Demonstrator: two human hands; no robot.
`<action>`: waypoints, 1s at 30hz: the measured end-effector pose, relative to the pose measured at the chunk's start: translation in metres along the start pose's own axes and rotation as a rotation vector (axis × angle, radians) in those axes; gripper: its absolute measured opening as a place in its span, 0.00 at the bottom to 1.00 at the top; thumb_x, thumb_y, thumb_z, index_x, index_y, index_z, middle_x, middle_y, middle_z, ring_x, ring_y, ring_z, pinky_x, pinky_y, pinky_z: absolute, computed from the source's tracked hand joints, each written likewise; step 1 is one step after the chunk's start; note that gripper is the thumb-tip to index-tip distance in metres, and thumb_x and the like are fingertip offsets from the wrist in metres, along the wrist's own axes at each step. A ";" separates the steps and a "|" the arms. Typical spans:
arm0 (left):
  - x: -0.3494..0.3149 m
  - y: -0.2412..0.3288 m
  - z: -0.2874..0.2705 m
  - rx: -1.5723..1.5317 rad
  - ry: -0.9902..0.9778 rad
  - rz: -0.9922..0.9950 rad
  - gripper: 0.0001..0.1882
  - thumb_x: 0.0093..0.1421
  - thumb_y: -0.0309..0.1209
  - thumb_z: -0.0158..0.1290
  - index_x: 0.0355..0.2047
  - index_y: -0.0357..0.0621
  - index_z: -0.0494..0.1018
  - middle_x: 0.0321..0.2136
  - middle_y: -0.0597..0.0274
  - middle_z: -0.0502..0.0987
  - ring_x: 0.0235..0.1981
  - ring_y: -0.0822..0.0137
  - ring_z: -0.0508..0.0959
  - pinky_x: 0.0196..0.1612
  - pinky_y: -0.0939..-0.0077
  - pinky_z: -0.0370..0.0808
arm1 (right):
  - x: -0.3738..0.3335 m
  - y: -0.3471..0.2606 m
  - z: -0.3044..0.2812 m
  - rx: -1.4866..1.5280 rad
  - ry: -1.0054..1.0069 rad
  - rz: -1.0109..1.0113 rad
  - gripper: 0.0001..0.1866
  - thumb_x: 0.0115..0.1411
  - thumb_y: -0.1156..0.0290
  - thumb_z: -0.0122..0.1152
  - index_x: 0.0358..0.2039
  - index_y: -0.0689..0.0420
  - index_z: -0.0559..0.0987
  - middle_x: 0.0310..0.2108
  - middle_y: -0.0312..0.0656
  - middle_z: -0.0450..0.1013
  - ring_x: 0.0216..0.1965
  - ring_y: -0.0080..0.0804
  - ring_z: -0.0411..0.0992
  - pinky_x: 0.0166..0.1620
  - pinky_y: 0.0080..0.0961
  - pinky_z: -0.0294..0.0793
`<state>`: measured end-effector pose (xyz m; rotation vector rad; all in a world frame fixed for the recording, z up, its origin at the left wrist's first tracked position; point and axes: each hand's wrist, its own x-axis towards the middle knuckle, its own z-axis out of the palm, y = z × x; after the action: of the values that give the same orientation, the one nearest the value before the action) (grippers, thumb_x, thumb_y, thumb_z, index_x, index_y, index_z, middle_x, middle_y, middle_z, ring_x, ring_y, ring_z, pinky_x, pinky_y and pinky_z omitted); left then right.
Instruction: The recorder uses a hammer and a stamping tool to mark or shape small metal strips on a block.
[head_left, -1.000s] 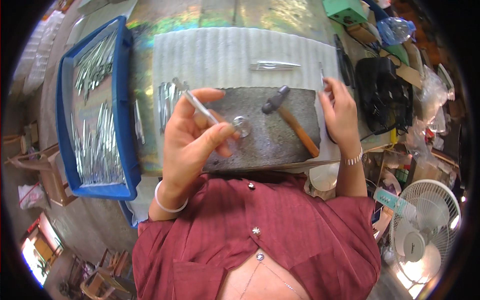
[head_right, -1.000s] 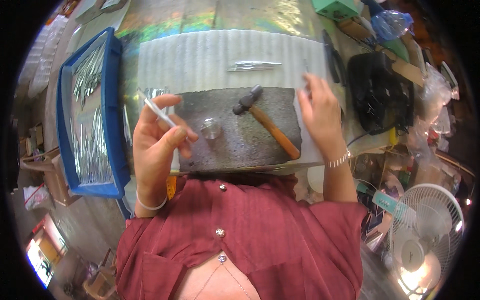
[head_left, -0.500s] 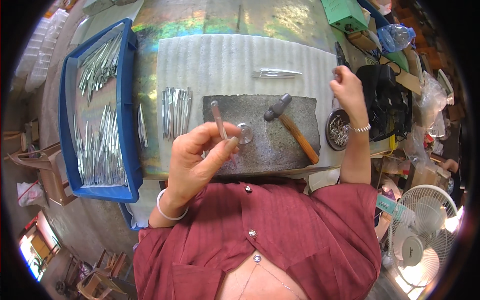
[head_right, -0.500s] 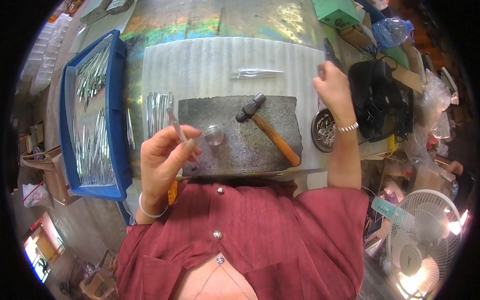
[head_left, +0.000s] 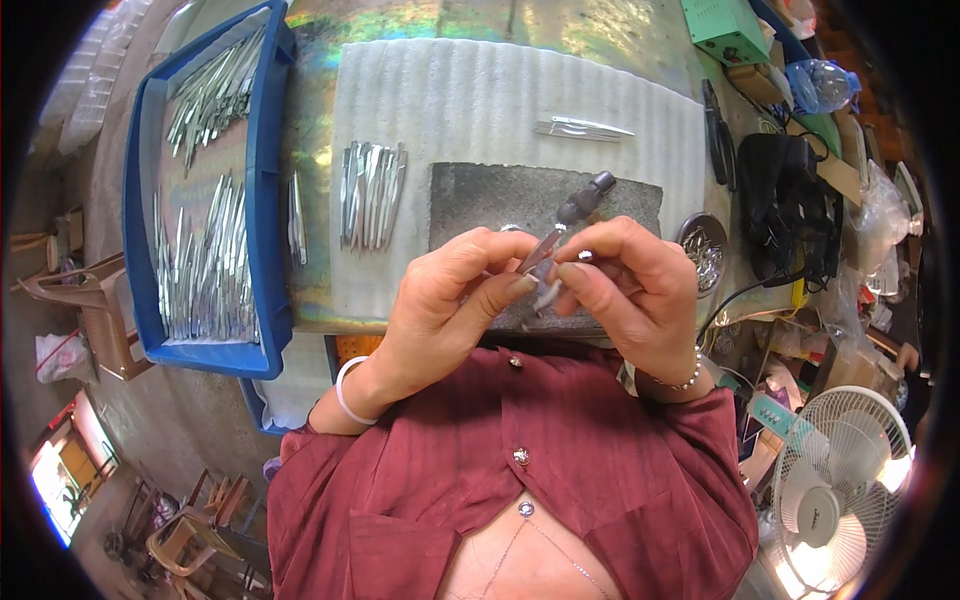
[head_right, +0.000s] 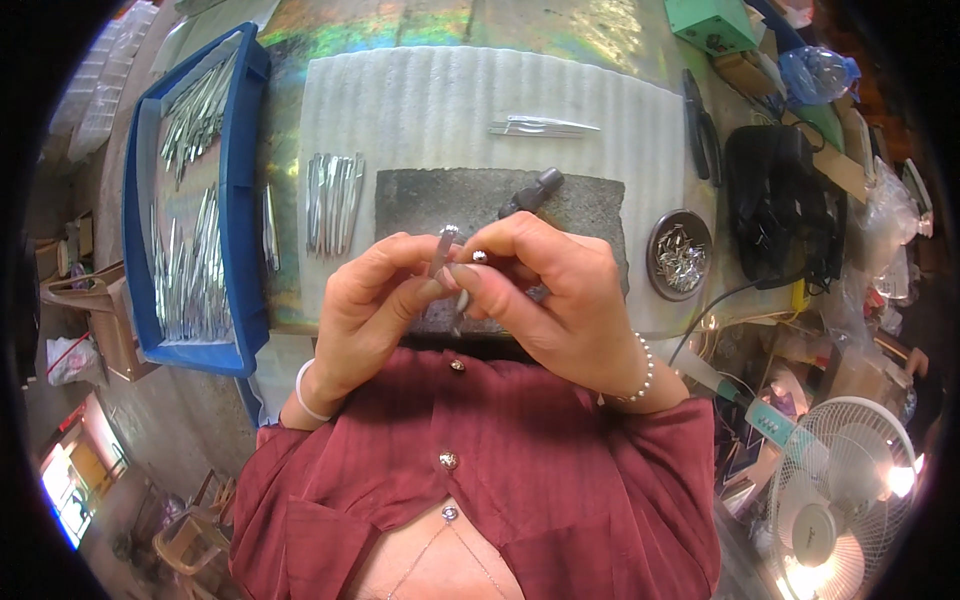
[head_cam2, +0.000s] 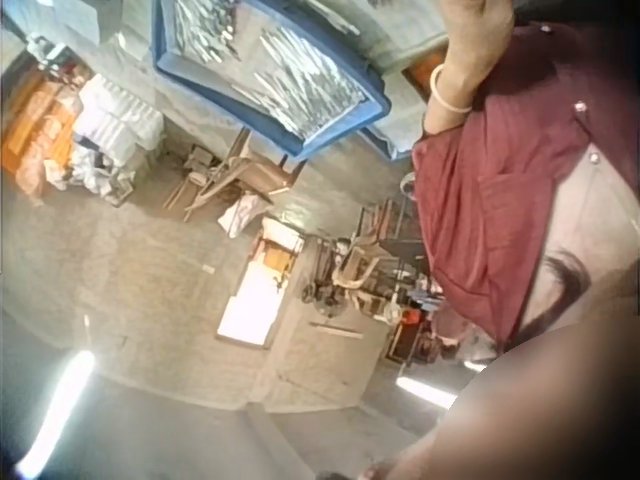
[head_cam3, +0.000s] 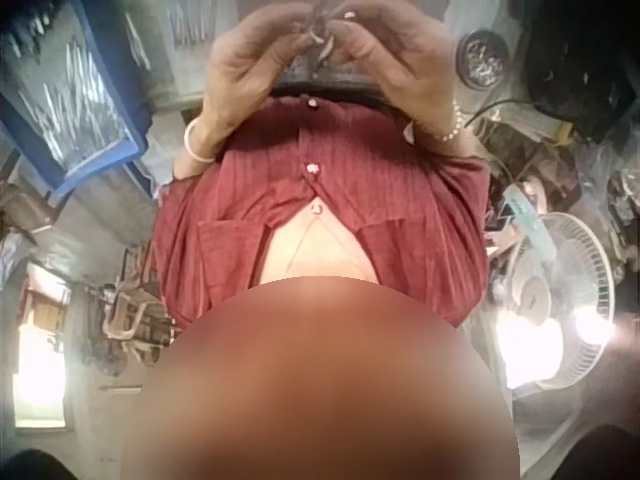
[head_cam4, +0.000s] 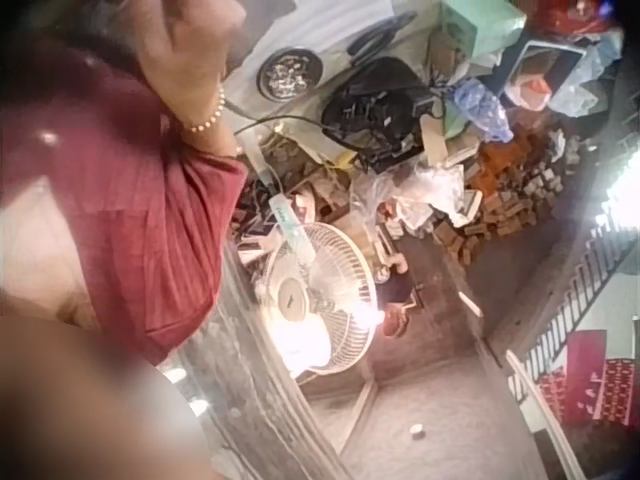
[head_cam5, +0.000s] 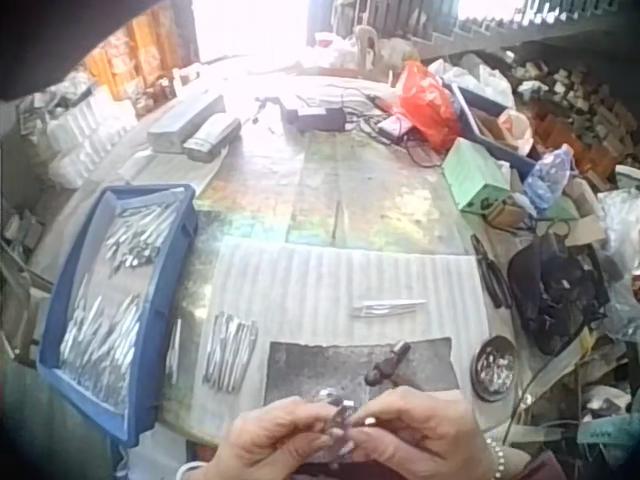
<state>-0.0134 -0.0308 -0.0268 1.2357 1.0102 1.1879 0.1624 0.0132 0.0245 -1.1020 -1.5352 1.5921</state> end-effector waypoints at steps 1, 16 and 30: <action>-0.002 -0.001 0.001 -0.074 0.040 -0.034 0.10 0.57 0.19 0.52 0.41 0.37 0.73 0.27 0.63 0.72 0.28 0.76 0.71 0.30 0.83 0.68 | 0.003 0.005 0.003 0.004 -0.006 0.001 0.04 0.55 0.81 0.58 0.33 0.65 0.75 0.23 0.37 0.72 0.23 0.18 0.71 0.27 0.16 0.71; -0.007 0.008 -0.008 0.014 -0.028 0.079 0.05 0.59 0.20 0.52 0.36 0.35 0.71 0.27 0.59 0.78 0.30 0.73 0.79 0.32 0.81 0.74 | 0.011 0.009 0.013 -0.347 -0.024 -0.391 0.06 0.56 0.78 0.60 0.33 0.65 0.75 0.24 0.36 0.72 0.22 0.15 0.68 0.24 0.11 0.64; -0.007 0.012 -0.008 0.018 -0.066 0.074 0.05 0.59 0.23 0.52 0.36 0.36 0.70 0.24 0.58 0.78 0.26 0.72 0.79 0.28 0.81 0.74 | 0.009 0.002 0.011 -0.332 -0.037 -0.365 0.07 0.51 0.78 0.65 0.30 0.63 0.75 0.22 0.41 0.73 0.19 0.26 0.72 0.23 0.18 0.70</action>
<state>-0.0231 -0.0373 -0.0164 1.3285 0.9351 1.1895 0.1493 0.0165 0.0211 -0.8942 -1.9461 1.1451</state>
